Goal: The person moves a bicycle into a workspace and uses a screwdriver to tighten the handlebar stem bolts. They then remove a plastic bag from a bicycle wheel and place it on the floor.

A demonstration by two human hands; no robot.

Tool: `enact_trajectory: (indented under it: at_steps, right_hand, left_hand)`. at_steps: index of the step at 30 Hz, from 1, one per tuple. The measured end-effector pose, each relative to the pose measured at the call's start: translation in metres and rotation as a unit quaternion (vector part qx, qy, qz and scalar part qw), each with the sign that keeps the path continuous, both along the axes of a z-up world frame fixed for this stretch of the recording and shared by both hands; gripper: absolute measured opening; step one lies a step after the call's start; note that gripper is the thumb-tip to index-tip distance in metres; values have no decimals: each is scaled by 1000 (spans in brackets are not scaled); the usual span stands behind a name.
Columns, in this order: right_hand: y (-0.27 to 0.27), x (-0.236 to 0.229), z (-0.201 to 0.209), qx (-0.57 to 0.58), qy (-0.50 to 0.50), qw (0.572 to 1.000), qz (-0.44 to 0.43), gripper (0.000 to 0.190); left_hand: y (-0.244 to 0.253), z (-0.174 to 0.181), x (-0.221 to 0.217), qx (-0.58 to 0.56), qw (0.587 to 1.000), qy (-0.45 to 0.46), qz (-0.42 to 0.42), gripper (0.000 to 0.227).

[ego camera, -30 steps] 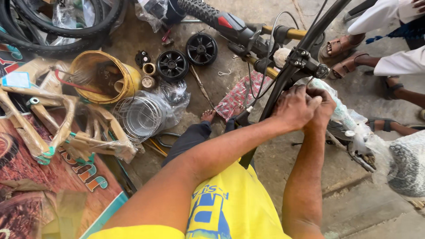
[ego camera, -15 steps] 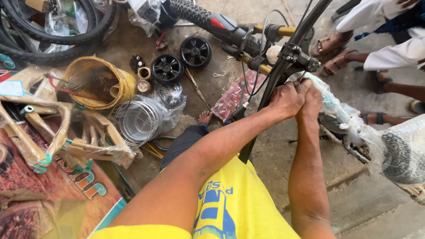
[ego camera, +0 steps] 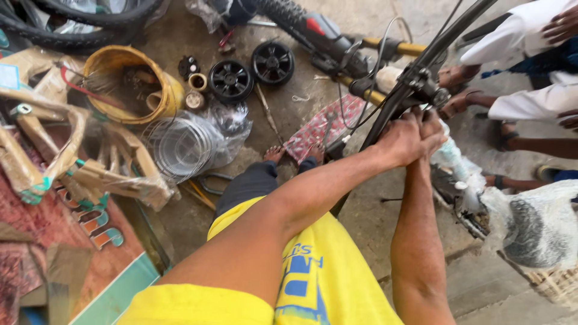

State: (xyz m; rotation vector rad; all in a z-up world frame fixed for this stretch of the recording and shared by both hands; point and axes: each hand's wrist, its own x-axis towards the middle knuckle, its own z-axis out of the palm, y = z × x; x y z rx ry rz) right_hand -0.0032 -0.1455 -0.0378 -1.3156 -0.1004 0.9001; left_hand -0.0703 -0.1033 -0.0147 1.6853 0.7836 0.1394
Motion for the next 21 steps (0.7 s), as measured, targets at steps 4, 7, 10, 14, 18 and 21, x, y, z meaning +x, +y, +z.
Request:
enact_trajectory:
  at_steps: [4,7,10,14,18,21]
  right_hand:
    - [-9,15,-19,70,68,995,-14,31]
    - [-18,26,-35,36,39,999,-2,30]
    - [-19,41,-44,9,6,1000,19,30]
    - [-22,48,-57,-8,-19,999,35,28]
    - [-23,54,-73,-20,-43,998,44,27]
    - [-24,57,-85,-23,-60,997,48,26]
  left_hand:
    - [-3,7,-2,141,984,68,-81,89]
    - [0,11,0,163,976,86,-119,91]
    - [4,20,3,159,973,109,-129,99]
    - [8,24,1,108,978,128,-122,110]
    - [8,19,-2,89,976,131,-150,104]
    - [8,21,-1,127,971,136,-151,100]
